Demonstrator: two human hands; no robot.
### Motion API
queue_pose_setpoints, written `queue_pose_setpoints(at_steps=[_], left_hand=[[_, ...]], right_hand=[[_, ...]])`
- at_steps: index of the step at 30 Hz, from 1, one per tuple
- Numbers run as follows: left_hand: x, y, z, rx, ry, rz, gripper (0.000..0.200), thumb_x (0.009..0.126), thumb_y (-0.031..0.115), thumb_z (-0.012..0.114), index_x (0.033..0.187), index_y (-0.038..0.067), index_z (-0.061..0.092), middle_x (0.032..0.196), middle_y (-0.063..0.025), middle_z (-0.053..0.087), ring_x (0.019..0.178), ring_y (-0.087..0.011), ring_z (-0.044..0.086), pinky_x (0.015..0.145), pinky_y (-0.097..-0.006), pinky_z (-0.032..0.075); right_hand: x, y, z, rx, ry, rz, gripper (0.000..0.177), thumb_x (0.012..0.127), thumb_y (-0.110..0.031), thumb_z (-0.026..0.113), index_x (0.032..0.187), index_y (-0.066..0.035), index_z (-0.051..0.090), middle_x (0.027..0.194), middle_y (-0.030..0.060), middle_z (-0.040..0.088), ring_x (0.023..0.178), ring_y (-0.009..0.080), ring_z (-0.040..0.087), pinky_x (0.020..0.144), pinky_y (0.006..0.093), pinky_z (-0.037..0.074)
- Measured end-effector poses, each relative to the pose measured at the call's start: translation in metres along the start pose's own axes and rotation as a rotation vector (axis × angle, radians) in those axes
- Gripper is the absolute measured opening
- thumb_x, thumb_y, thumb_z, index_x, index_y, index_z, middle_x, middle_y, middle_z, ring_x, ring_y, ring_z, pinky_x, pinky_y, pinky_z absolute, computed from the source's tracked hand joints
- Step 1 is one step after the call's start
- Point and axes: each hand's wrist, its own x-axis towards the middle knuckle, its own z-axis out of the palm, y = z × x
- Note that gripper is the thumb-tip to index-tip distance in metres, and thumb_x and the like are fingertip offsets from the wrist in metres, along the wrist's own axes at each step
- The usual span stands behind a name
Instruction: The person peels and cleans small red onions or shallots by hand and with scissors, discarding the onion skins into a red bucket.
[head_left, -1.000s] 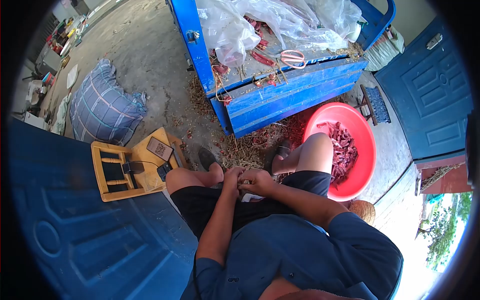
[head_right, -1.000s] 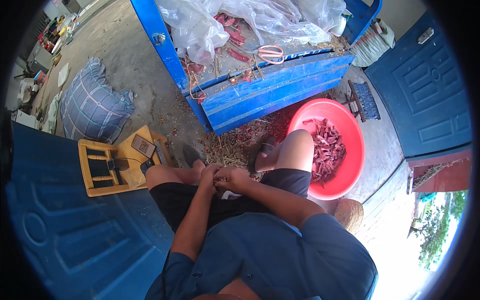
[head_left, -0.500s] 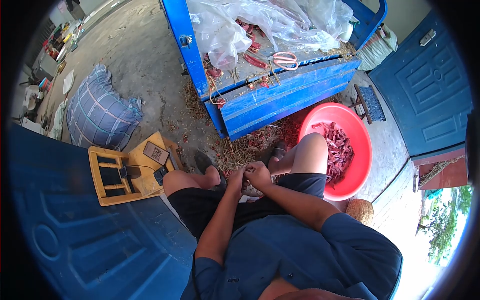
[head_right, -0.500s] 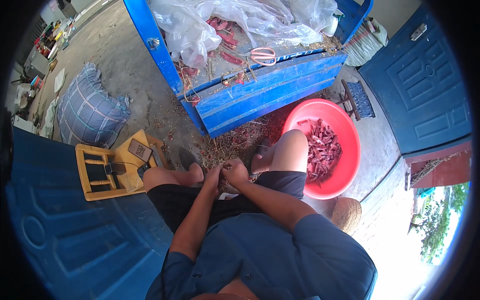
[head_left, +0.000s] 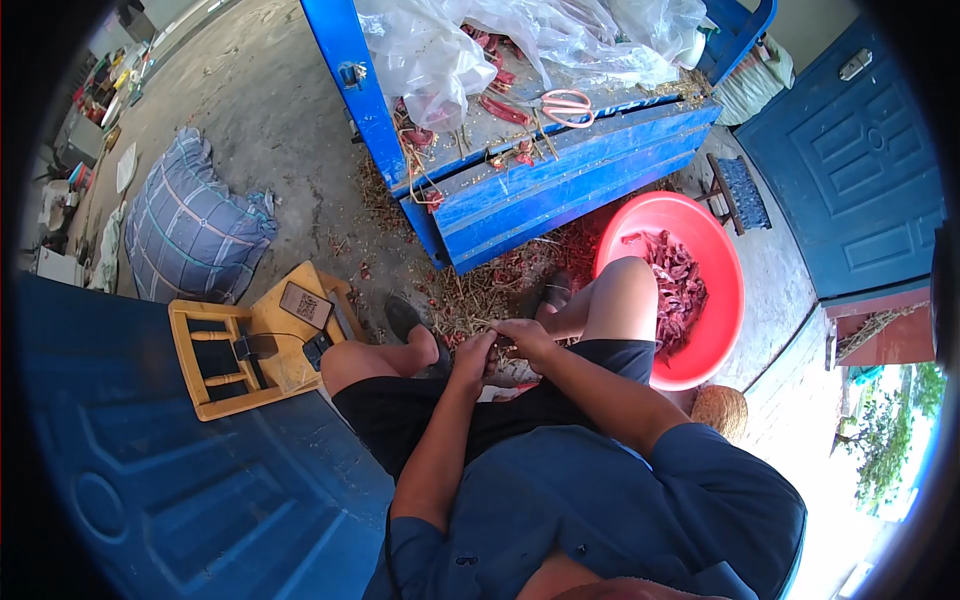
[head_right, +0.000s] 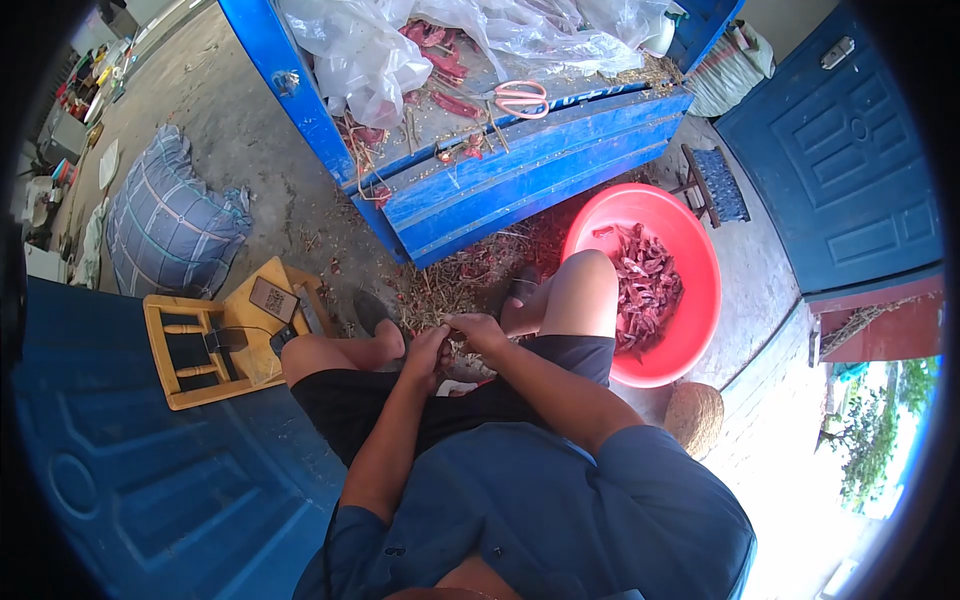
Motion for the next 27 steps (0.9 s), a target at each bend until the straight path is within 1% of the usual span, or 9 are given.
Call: queue_pose_setpoints(at_steps=[7,13,16,17,19,21,23,24,27], left_hand=[[0.010,-0.005,0.003,-0.010,-0.009,0.025,0.022,0.098,0.031,0.059,0.084,0.015,0.056,0.061,0.0058,0.044,0.046,-0.0057,0.038,0.042,-0.0231,0.026],[0.017,-0.008,0.001,0.011,0.033,-0.014,0.023,0.099,0.031,0.059,0.082,0.015,0.054,0.061,0.0056,0.045,0.046,-0.0061,0.040,0.041,-0.0232,0.028],[0.021,-0.008,-0.001,0.010,0.009,-0.048,0.022,0.099,0.031,0.059,0.084,0.015,0.055,0.061,0.0061,0.045,0.047,-0.0058,0.039,0.042,-0.0228,0.027],[0.023,-0.010,0.001,0.011,0.010,-0.060,0.022,0.099,0.031,0.059,0.084,0.015,0.055,0.061,0.0061,0.045,0.047,-0.0058,0.039,0.042,-0.0228,0.027],[0.022,-0.008,0.009,0.021,-0.018,-0.065,0.020,0.099,0.031,0.059,0.088,0.014,0.057,0.062,0.0068,0.044,0.048,-0.0048,0.037,0.042,-0.0223,0.026],[0.021,-0.003,0.018,0.010,-0.037,-0.067,0.019,0.099,0.030,0.059,0.089,0.014,0.058,0.063,0.0072,0.044,0.048,-0.0043,0.036,0.042,-0.0221,0.025],[0.020,0.001,0.020,-0.001,-0.059,-0.072,0.018,0.098,0.029,0.059,0.090,0.014,0.058,0.063,0.0076,0.043,0.048,-0.0038,0.035,0.043,-0.0218,0.025],[0.018,0.001,0.020,0.016,-0.071,-0.067,0.016,0.098,0.027,0.059,0.090,0.013,0.058,0.063,0.0079,0.043,0.049,-0.0034,0.035,0.042,-0.0215,0.024],[0.018,-0.002,0.016,-0.026,-0.087,-0.079,0.012,0.095,0.022,0.059,0.089,0.012,0.058,0.063,0.0082,0.041,0.047,-0.0029,0.034,0.042,-0.0211,0.023]], right_hand=[[0.005,0.000,-0.002,0.034,0.076,-0.024,0.019,0.093,-0.032,0.068,0.093,-0.013,0.070,0.085,-0.0032,0.066,0.080,0.0097,0.059,0.074,0.0297,0.045],[0.003,0.001,0.007,0.430,0.169,0.154,0.018,0.093,-0.031,0.069,0.089,-0.014,0.070,0.079,-0.0044,0.063,0.075,0.0085,0.057,0.072,0.0283,0.044],[0.019,0.010,-0.007,-0.017,0.164,-0.094,0.022,0.091,-0.027,0.072,0.082,-0.007,0.071,0.073,-0.0015,0.064,0.059,0.0089,0.053,0.054,0.0265,0.043],[0.023,0.010,-0.013,-0.012,0.170,-0.084,0.022,0.091,-0.027,0.072,0.082,-0.007,0.071,0.073,-0.0015,0.064,0.059,0.0089,0.053,0.054,0.0265,0.043],[0.034,0.010,-0.023,-0.422,0.234,-0.324,0.026,0.090,-0.026,0.073,0.079,-0.002,0.070,0.072,0.0015,0.065,0.056,0.0102,0.053,0.052,0.0282,0.043],[0.032,-0.001,-0.033,-0.443,0.243,-0.302,0.029,0.089,-0.026,0.074,0.077,0.000,0.069,0.071,0.0038,0.064,0.057,0.0119,0.057,0.055,0.0288,0.045],[0.030,-0.010,-0.042,-0.687,0.200,-0.517,0.029,0.087,-0.027,0.075,0.078,-0.001,0.070,0.072,0.0066,0.063,0.060,0.0132,0.060,0.055,0.0299,0.046],[0.020,-0.026,-0.040,-0.702,0.180,-0.371,0.028,0.086,-0.028,0.076,0.080,-0.001,0.070,0.075,0.0088,0.063,0.066,0.0158,0.062,0.059,0.0330,0.048],[0.016,-0.039,-0.047,-0.855,0.047,-0.454,0.026,0.085,-0.027,0.076,0.080,-0.002,0.070,0.078,0.0103,0.063,0.071,0.0180,0.064,0.063,0.0357,0.050]])
